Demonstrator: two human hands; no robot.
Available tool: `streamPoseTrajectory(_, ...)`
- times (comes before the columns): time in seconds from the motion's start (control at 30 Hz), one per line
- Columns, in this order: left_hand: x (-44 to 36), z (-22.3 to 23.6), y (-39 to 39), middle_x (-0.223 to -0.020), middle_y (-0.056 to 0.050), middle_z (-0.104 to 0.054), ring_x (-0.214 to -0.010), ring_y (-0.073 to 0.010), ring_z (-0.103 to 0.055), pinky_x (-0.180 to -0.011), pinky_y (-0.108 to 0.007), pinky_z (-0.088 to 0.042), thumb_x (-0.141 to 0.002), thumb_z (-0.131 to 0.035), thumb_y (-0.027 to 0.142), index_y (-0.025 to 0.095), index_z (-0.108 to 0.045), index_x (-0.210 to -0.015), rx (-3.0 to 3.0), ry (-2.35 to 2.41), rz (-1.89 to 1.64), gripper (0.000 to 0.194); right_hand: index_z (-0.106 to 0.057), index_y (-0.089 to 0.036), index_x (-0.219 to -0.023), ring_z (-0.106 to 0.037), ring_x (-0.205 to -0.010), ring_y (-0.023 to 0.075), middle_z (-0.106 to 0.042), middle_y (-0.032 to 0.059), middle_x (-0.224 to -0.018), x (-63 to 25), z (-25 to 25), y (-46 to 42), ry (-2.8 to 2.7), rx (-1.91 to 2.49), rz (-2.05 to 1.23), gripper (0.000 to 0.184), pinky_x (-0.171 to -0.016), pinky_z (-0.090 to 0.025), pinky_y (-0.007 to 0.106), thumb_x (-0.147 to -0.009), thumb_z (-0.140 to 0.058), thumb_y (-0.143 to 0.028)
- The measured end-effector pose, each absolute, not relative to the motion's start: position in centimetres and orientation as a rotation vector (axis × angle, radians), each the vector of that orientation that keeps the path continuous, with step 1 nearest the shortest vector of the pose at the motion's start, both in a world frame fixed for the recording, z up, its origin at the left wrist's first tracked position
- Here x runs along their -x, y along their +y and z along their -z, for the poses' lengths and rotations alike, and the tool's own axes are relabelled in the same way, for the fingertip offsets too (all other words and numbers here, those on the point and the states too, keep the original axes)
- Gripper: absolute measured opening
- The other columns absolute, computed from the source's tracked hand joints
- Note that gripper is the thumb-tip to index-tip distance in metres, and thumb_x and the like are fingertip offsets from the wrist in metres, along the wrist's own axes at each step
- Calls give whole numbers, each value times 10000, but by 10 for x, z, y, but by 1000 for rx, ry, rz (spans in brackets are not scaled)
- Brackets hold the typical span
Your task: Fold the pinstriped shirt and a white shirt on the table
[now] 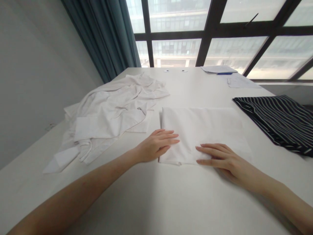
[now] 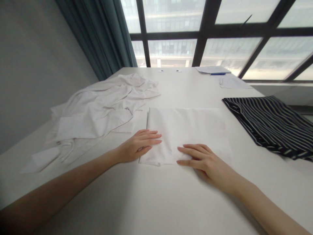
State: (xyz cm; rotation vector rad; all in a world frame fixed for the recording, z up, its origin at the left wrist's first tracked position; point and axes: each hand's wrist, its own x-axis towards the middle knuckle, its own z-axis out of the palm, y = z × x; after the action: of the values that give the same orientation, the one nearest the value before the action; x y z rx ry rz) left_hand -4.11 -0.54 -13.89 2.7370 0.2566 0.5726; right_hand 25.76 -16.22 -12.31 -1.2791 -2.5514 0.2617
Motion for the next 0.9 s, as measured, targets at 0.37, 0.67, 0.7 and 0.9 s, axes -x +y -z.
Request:
streamPoseTrajectory(0.37,44,137,1,-1334,-47,-661,-1322,-185,-545,-1158,-403,-316,-980,-468,134,227,-633,-1253,-2795,282,-554,332,-662,-384,-1288,-503,-1344,249,-562,13,-1460,-260,125,-161,-2469,1282,-369,462,-1053,-453,457,-946,-469,-141)
streamPoseTrajectory(0.67,47,143,8,-1345,-58,-651,-1367,-187,-493,-1141,-432,-374,-859,-379,-30,212,-628,-1266,-2701,367,-675,534,-670,-277,-1157,-537,-1314,238,-646,68,-1356,-257,127,-162,-2360,1331,-375,236,-1030,-487,436,-950,-560,-249)
streamPoseTrajectory(0.7,47,143,8,-1356,-60,-642,-1373,-189,-486,-1136,-432,-385,-843,-370,-43,214,-628,-1266,-2693,371,-681,558,-670,-264,-1114,-547,-1305,237,-659,75,-1335,-256,126,-162,-2343,1332,-383,203,-1021,-495,431,-951,-551,-241)
streamPoseTrajectory(0.9,48,136,4,-1382,-29,-622,-1435,-222,-397,-1181,-490,-296,-751,-399,-69,250,-646,-1232,-2705,297,-564,628,-653,-249,-971,-594,-1252,249,-695,103,-1268,-253,122,-161,-2285,1340,-422,148,-995,-511,441,-961,-506,-233)
